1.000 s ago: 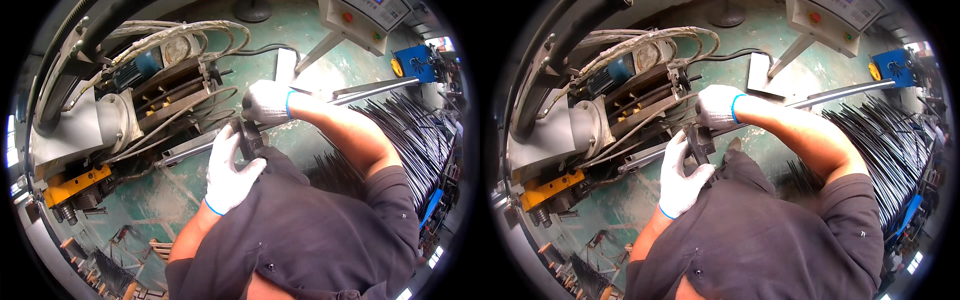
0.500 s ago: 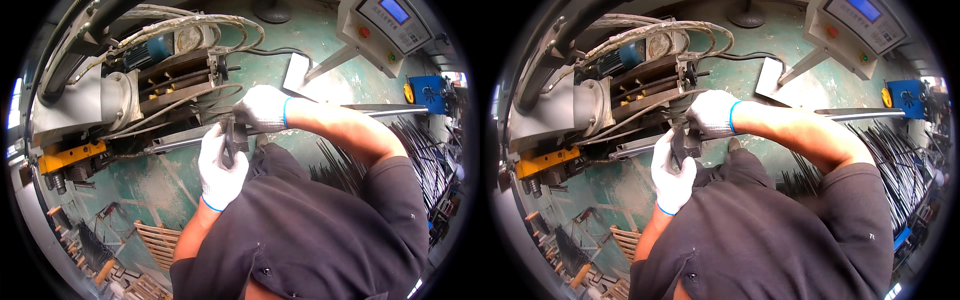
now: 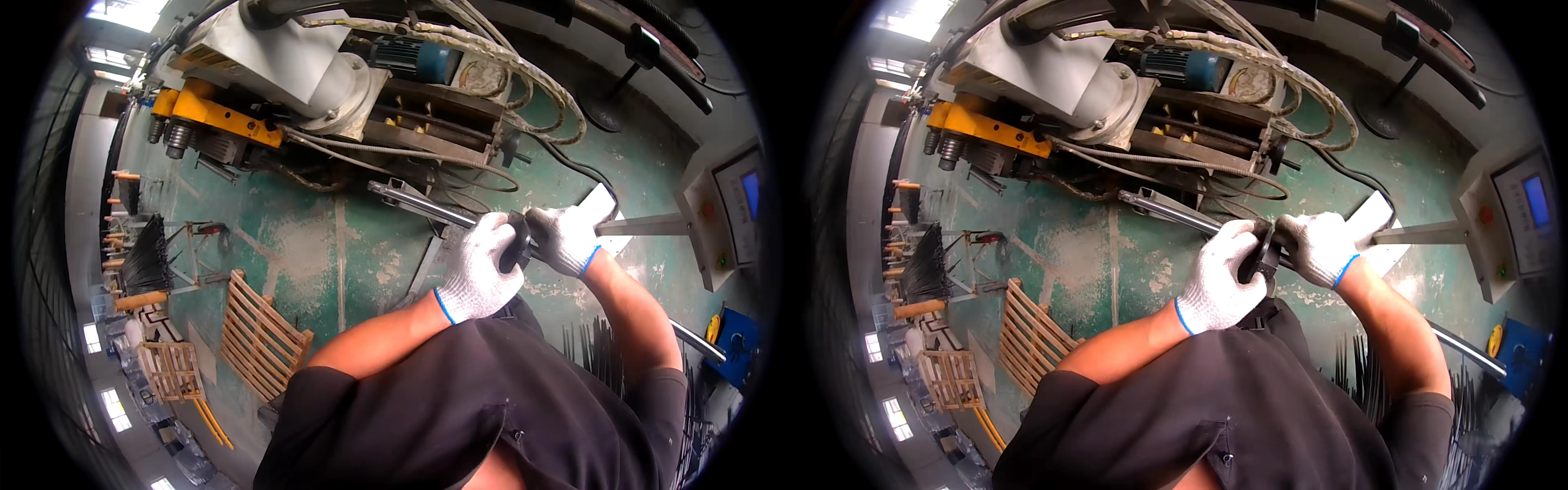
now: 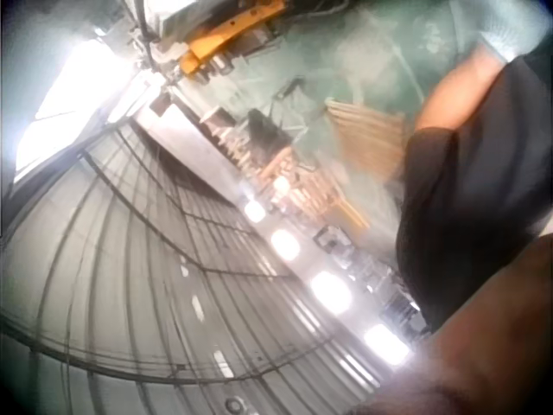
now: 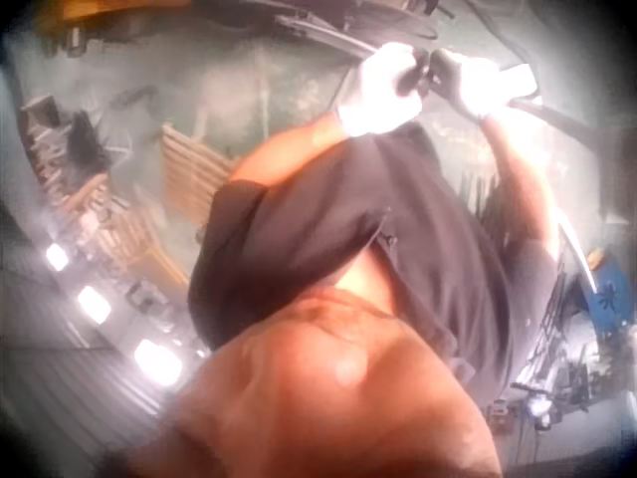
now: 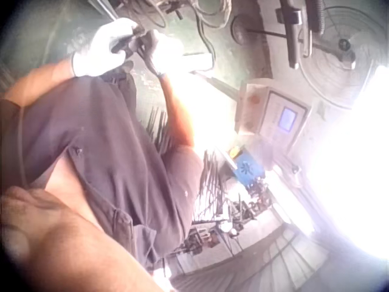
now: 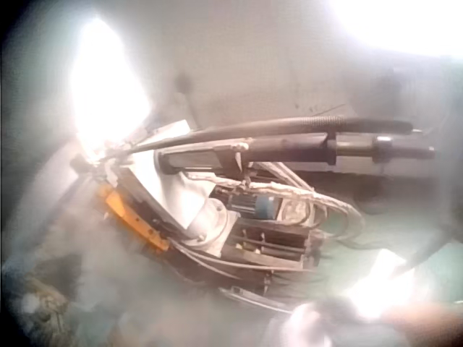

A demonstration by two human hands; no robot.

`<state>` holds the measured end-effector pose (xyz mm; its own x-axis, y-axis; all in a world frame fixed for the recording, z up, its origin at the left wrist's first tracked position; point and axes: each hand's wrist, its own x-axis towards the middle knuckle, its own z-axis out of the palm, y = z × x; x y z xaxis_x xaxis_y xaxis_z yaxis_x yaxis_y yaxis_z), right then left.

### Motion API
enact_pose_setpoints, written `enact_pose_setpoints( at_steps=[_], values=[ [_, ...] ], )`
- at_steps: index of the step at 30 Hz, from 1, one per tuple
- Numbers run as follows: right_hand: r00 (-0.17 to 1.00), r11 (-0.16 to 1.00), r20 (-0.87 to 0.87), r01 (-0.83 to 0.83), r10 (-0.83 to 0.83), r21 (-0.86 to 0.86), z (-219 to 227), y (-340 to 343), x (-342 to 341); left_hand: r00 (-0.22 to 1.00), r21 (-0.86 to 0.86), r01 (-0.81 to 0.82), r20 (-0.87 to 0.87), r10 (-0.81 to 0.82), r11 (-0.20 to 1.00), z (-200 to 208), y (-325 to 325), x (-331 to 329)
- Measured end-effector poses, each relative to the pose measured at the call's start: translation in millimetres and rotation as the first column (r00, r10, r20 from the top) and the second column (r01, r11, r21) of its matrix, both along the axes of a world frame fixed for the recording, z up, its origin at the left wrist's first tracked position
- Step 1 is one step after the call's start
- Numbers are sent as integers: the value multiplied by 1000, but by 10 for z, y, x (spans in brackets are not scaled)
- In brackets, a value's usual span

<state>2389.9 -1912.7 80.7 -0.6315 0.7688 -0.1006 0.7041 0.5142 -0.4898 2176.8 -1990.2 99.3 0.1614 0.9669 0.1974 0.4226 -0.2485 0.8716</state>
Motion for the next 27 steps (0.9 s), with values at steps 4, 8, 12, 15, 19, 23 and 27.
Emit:
enact_pose_setpoints(
  at_steps=[4,8,12,15,19,23,27],
  values=[
    [999,999,-52,-10,7,-39,-72,56,17,997,38,5,83,-9,999,-165,-21,-27],
    [993,995,119,37,-26,-89,126,43,-67,998,62,20,55,-24,998,-115,-25,-40],
    [998,997,-51,-50,47,-59,-151,59,16,989,-24,49,138,-45,999,-169,-55,-22],
    [978,983,-100,-184,183,-1,-255,214,101,996,-90,24,88,-16,996,-119,-8,-29],
    [994,977,31,-93,101,-194,-160,161,178,997,-204,-48,50,59,978,-48,-224,-58],
    [975,972,23,-216,219,-95,-217,213,230,971,-247,-239,-62,231,939,-14,-445,92],
    [957,957,-100,-281,274,-65,-277,272,288,937,-213,-320,-218,275,923,-23,-516,229]
  ],
)
